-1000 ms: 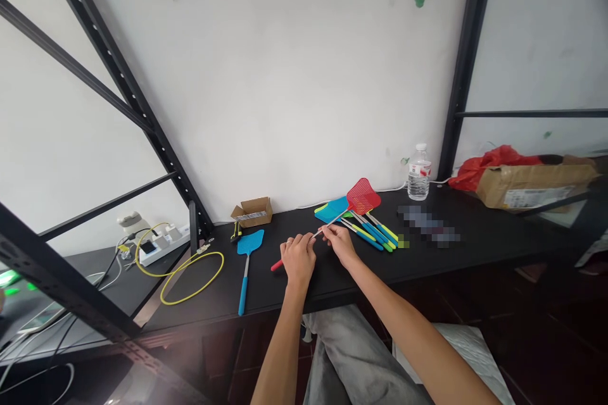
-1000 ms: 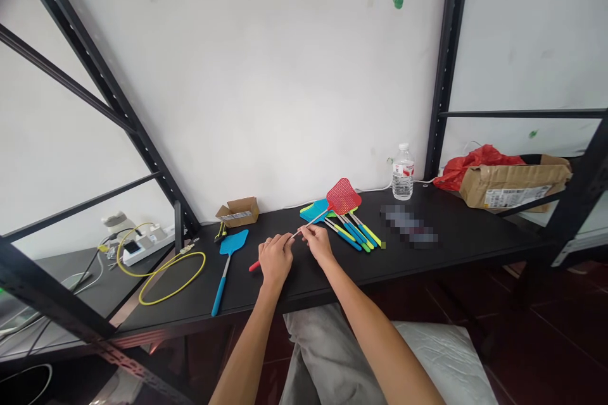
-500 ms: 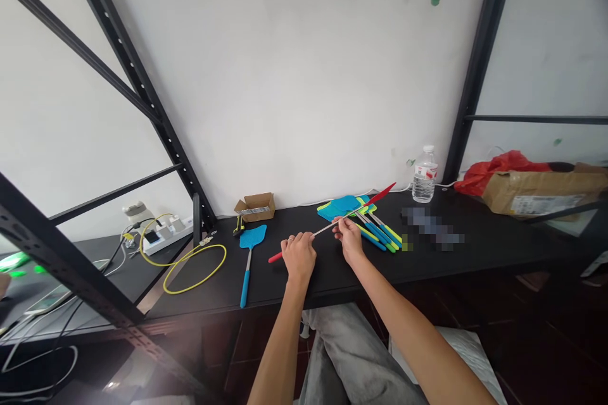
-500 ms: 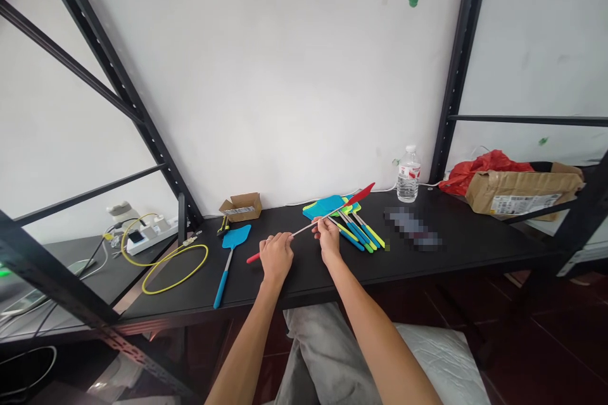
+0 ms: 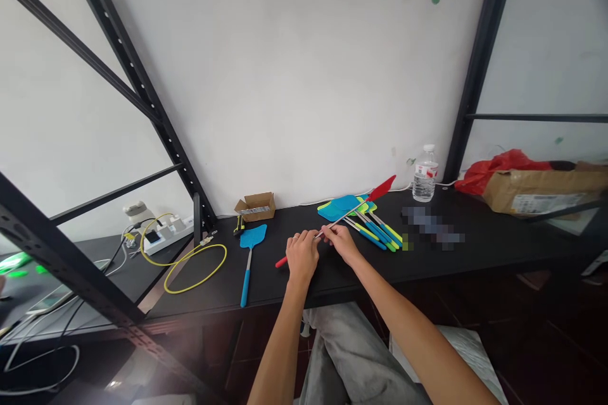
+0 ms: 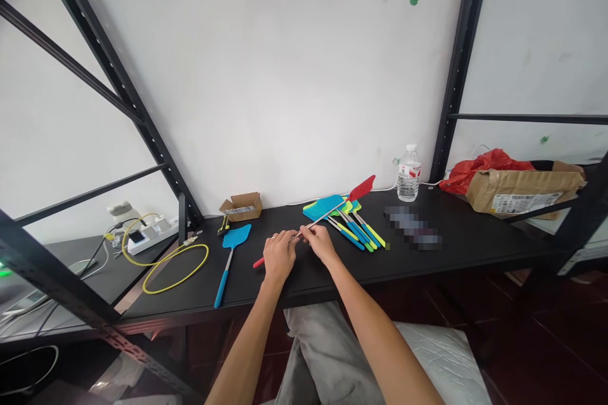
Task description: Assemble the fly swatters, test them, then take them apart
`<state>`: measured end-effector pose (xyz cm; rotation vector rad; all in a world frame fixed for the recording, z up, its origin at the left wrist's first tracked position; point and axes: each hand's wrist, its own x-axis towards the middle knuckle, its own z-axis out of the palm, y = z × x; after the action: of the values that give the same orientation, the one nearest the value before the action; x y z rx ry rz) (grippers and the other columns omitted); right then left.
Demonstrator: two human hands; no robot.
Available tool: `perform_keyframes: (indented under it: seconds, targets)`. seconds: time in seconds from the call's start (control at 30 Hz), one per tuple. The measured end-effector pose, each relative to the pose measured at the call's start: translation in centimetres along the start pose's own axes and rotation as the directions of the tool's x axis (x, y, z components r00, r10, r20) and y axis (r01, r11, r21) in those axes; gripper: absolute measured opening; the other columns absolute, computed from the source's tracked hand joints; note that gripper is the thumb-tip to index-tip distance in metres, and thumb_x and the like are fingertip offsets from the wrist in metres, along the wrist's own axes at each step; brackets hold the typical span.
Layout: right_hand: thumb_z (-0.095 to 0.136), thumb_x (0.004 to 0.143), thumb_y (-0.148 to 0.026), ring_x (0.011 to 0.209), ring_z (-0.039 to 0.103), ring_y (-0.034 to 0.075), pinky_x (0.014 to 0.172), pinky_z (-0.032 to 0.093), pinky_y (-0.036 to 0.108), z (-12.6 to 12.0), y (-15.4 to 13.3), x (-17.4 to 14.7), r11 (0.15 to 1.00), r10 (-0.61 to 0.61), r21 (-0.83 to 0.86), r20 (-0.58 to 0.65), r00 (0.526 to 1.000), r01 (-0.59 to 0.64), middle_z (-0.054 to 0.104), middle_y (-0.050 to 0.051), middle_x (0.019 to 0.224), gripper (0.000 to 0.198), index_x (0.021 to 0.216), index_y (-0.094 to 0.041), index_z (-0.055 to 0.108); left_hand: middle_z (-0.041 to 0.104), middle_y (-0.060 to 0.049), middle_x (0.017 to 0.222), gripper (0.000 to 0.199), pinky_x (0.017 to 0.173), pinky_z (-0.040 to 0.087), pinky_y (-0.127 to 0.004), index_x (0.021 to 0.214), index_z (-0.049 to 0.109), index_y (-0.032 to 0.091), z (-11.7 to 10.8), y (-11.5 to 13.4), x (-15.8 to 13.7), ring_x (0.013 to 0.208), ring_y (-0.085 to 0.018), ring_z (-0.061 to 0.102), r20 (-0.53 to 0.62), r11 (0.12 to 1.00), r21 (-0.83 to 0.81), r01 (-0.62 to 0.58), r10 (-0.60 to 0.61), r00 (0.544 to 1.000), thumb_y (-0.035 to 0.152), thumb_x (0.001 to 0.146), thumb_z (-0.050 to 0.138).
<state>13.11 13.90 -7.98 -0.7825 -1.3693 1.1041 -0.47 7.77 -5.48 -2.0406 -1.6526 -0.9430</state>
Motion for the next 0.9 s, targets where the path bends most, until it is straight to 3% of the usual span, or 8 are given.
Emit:
perform_keyframes:
  seconds: [0.23,0.4,0.6,0.77,0.9]
  targets:
    - [0.070,0.072,-0.058,0.061,0.056,0.014,0.049,0.039,0.025,-0.3,-0.2,0.4,0.972,0.068,0.236,-0.243,0.968,-0.008,0.068,0.006,0.079,0.040,0.077,-0.018,0.072,0.071,-0.006,0.087,0.028,0.082,0.029,-0.040,0.096,0.071,0.025,0.3,-0.4,-0.1,0.087,-0.024,0.057,-0.107,0.982,0.097,0.160,-0.149,0.983,0.023,0.097,0.043]
    - [0.071,0.072,-0.056,0.060,0.056,0.012,0.047,0.039,0.023,-0.5,-0.4,0.4,0.953,0.081,0.304,-0.293,0.953,0.012,0.068,0.007,0.087,0.039,0.076,-0.018,0.069,0.071,-0.005,0.088,0.027,0.085,0.030,-0.040,0.094,0.070,0.025,0.5,-0.8,-0.2,0.089,-0.024,0.058,-0.121,0.983,0.060,0.173,-0.165,0.979,0.021,0.096,0.043]
    - [0.062,0.081,-0.058,0.060,0.056,0.012,0.047,0.039,0.023,-0.3,0.0,0.2,0.989,0.018,0.146,-0.155,0.988,0.005,0.070,0.008,0.089,0.043,0.093,-0.018,0.072,0.069,-0.003,0.087,0.015,0.083,0.034,-0.035,0.091,0.063,0.023,0.3,-1.0,0.0,0.085,-0.021,0.059,-0.081,0.991,-0.032,0.128,-0.131,0.988,0.017,0.092,0.049]
    - [0.063,0.083,-0.054,0.063,0.059,0.015,0.057,0.045,0.026,0.2,-0.2,-0.2,0.997,-0.035,-0.066,0.088,0.995,0.041,0.071,0.007,0.080,0.039,0.085,-0.017,0.073,0.070,-0.003,0.088,0.015,0.078,0.036,-0.033,0.094,0.060,0.022,0.3,-0.8,0.0,0.084,-0.020,0.061,-0.065,0.996,-0.080,0.035,-0.040,0.997,0.019,0.095,0.046]
    - [0.064,0.082,-0.052,0.067,0.061,0.017,0.062,0.047,0.028,0.2,-0.4,-0.3,0.995,-0.065,-0.070,0.140,0.988,0.076,0.070,0.006,0.079,0.035,0.082,-0.018,0.073,0.072,-0.003,0.097,0.022,0.077,0.035,-0.033,0.104,0.062,0.023,0.3,-0.7,0.0,0.088,-0.020,0.063,-0.035,0.994,-0.099,-0.037,0.033,0.999,0.022,0.099,0.040]
